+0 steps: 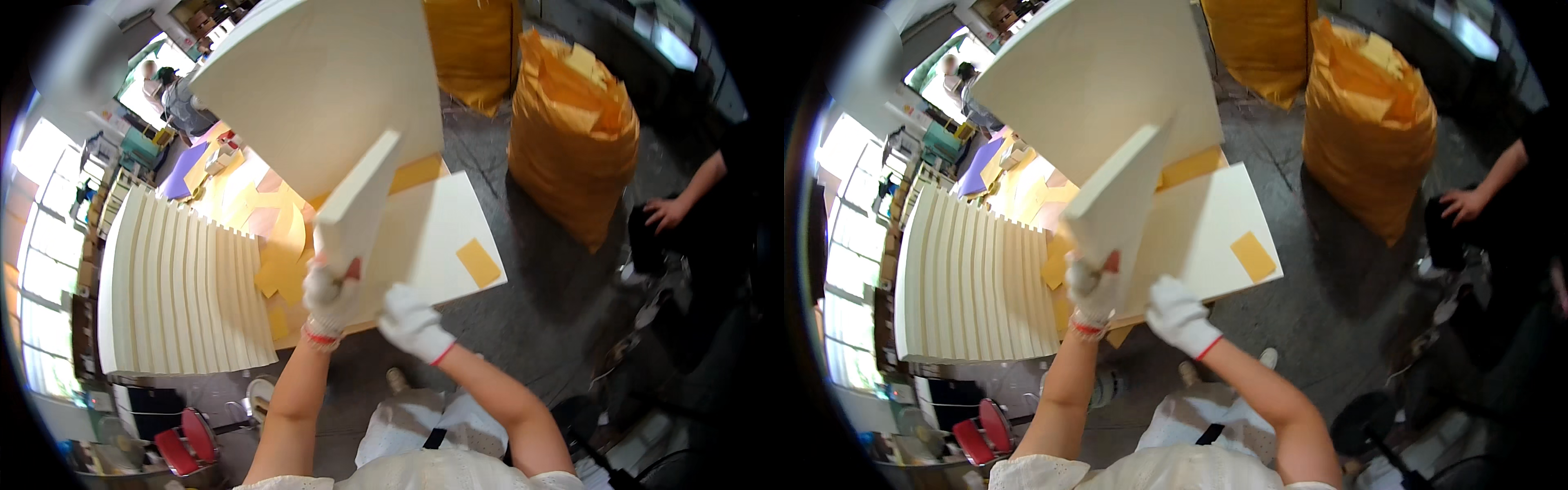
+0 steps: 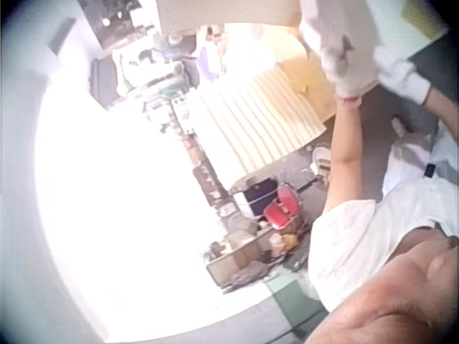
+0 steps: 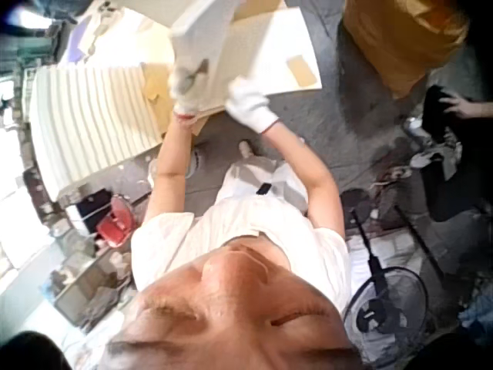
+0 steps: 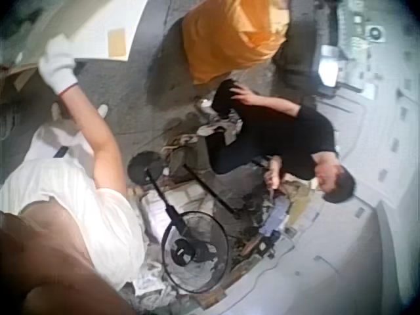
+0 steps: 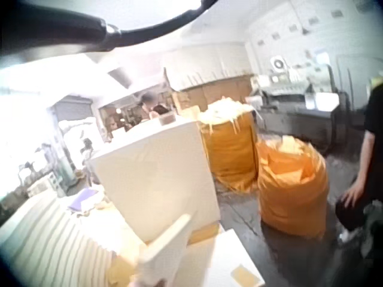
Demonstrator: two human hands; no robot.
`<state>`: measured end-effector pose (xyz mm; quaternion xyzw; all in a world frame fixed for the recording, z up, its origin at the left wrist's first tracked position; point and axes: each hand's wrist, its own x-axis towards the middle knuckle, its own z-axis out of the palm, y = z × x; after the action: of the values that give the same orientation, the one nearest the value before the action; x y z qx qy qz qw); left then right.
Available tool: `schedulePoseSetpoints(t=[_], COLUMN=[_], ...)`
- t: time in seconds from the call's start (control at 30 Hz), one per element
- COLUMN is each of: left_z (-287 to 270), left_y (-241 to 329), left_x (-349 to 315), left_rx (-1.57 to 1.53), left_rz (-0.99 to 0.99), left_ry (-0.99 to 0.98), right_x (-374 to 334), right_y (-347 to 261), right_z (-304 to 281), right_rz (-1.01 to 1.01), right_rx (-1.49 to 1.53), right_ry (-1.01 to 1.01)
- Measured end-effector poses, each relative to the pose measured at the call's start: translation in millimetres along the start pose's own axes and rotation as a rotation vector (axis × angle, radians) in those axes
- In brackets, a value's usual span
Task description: The person assembles white paper boxes by hand in a workshop. They pick up flat white sheets, fold them into box shapes, and insert yellow rectangular pieces into the sides. The person repeatedly stacks the finished boxes on a wooden table.
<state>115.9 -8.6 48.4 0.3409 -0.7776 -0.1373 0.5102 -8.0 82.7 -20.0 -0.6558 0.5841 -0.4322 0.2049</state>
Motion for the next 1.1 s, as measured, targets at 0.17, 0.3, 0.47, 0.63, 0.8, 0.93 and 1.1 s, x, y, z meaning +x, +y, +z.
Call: schedulePoseSetpoints(t=[0.17,0.3,0.47,0.63,0.8,0.93,1.1], left_z=[-107,-132,-177,-188,-218,-220,-215], left_y=[4,-17,-28,1,67,70,177], left_x=[-8,-8,13,39,64,45,105], left_rx=[-0.243,-0.44,-0.443,-0.524,-0.547,-0.167,-0.031], left_rz=[-0.242,-0.309,-0.358,-0.214,-0.091,0.136,0.525], left_ry=[0.255,0.575,0.706,0.854,0.84,0.626,0.621], right_x=[6,-2,-2,-6,27,52,90], right_y=[-28,-33,-46,-29,-79,-163,-200], right_z=[100,102,108,98,81,63,28], right_rz=[-0.226,-0.274,-0.271,-0.226,0.192,-0.222,-0.368], right_rx=[-0.338,-0.552,-0.641,-0.639,-0.394,0.409,0.509], right_ry=[-0.302,-0.312,-0.396,-0.446,-0.729,0.047,0.269])
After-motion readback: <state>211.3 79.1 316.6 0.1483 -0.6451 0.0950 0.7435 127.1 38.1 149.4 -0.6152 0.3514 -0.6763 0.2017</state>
